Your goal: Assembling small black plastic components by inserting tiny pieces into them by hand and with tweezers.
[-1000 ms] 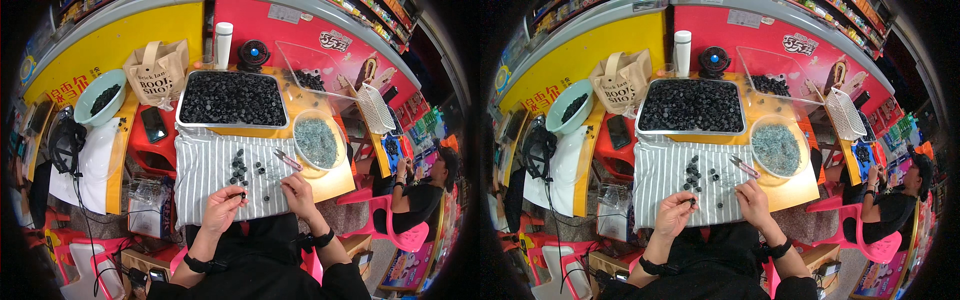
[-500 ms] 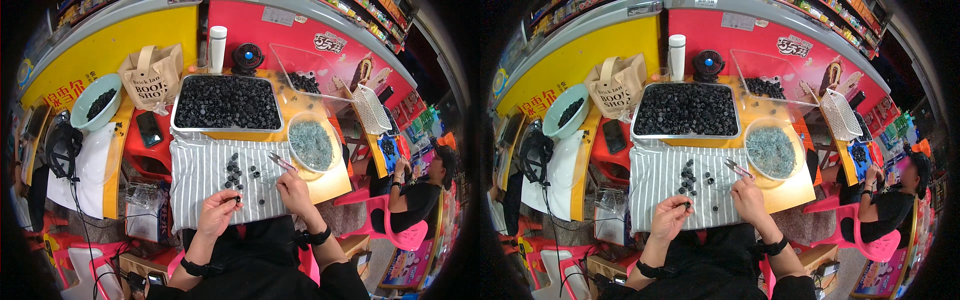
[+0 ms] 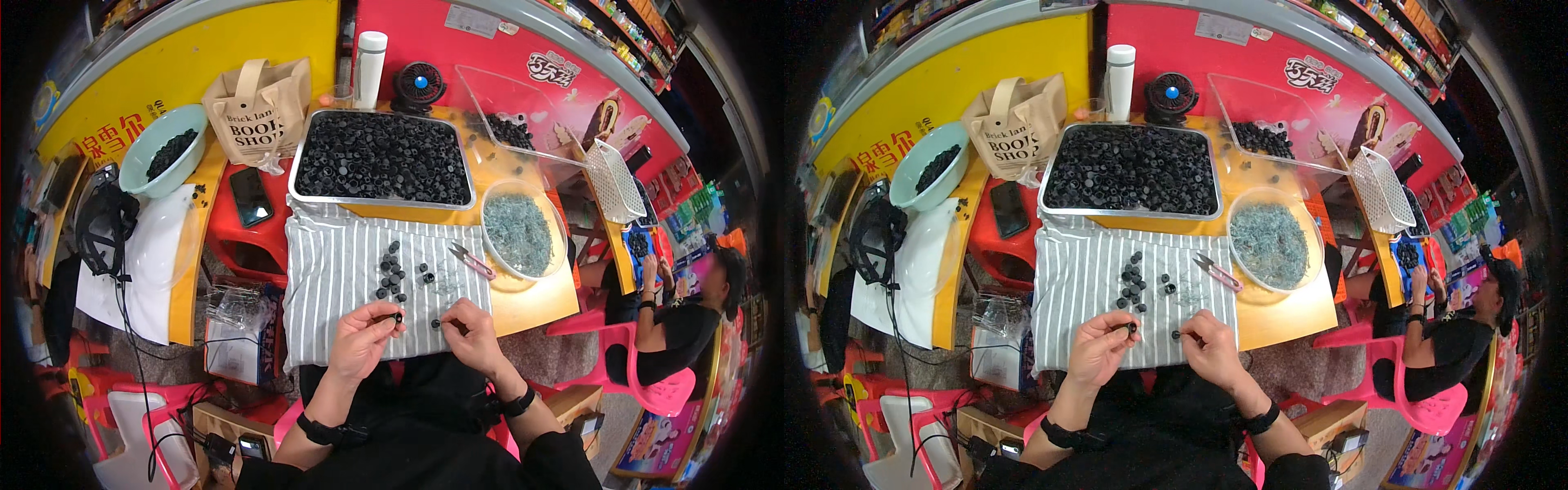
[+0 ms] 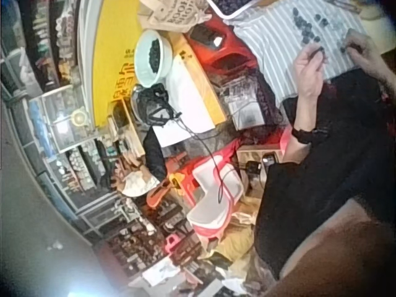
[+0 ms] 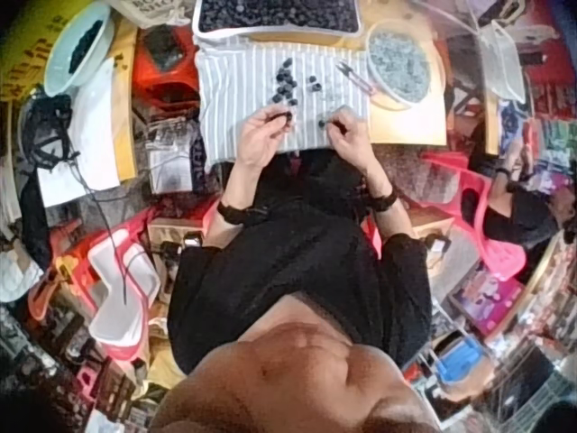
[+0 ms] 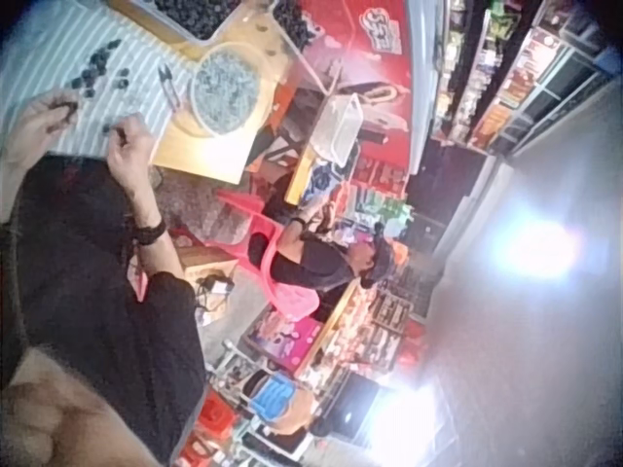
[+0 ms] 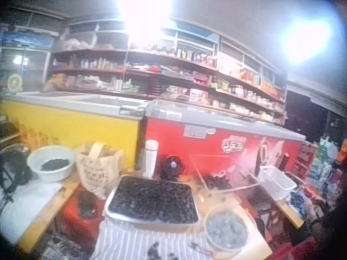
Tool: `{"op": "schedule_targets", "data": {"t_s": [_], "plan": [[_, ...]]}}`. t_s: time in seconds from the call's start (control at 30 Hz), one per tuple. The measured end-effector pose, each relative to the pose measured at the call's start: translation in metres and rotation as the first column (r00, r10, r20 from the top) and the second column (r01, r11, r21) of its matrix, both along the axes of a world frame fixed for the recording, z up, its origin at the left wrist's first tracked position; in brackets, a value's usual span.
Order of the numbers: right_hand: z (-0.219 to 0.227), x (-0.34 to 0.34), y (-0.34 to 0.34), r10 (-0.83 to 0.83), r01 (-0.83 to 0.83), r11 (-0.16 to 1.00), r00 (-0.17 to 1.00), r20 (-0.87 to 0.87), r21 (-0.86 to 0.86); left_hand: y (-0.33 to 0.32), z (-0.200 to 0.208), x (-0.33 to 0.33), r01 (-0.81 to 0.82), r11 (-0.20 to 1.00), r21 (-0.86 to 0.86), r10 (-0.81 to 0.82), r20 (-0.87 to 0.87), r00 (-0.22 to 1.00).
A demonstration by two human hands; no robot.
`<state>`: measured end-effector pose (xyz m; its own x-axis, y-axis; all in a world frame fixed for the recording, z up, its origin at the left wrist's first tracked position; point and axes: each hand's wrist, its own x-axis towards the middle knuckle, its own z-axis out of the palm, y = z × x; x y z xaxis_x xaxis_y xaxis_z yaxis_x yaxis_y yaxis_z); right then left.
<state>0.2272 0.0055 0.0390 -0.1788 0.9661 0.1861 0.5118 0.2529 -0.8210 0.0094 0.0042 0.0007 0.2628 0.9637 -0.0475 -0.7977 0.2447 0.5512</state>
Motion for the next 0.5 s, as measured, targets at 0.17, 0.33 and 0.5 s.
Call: {"op": "schedule_targets", "data": {"t_s": [0.17, 0.33, 0.5], "plan": [[-0.0006, -0.0006, 0.0013, 0.024, -0.029, 0.998, 0.995, 0.097, 0.05, -0.0006, 0.0006, 0.0005, 0.006, 1.0, -0.014, -0.005, 0.018, 1.0], [0.0084, -0.001, 0.0046, 0.059, -0.059, 0.998, 0.992, 0.114, 0.002, -0.0006, -0.0007, -0.0001, 0.004, 1.0, -0.007, -0.004, 0.014, 1.0], [0.0052, 0.0004, 0.0034, 0.063, -0.063, 0.998, 0.994, 0.091, -0.007, -0.0005, 0.0014, 0.0002, 0.005, 1.0, -0.021, -0.005, 0.006, 1.0]]}}
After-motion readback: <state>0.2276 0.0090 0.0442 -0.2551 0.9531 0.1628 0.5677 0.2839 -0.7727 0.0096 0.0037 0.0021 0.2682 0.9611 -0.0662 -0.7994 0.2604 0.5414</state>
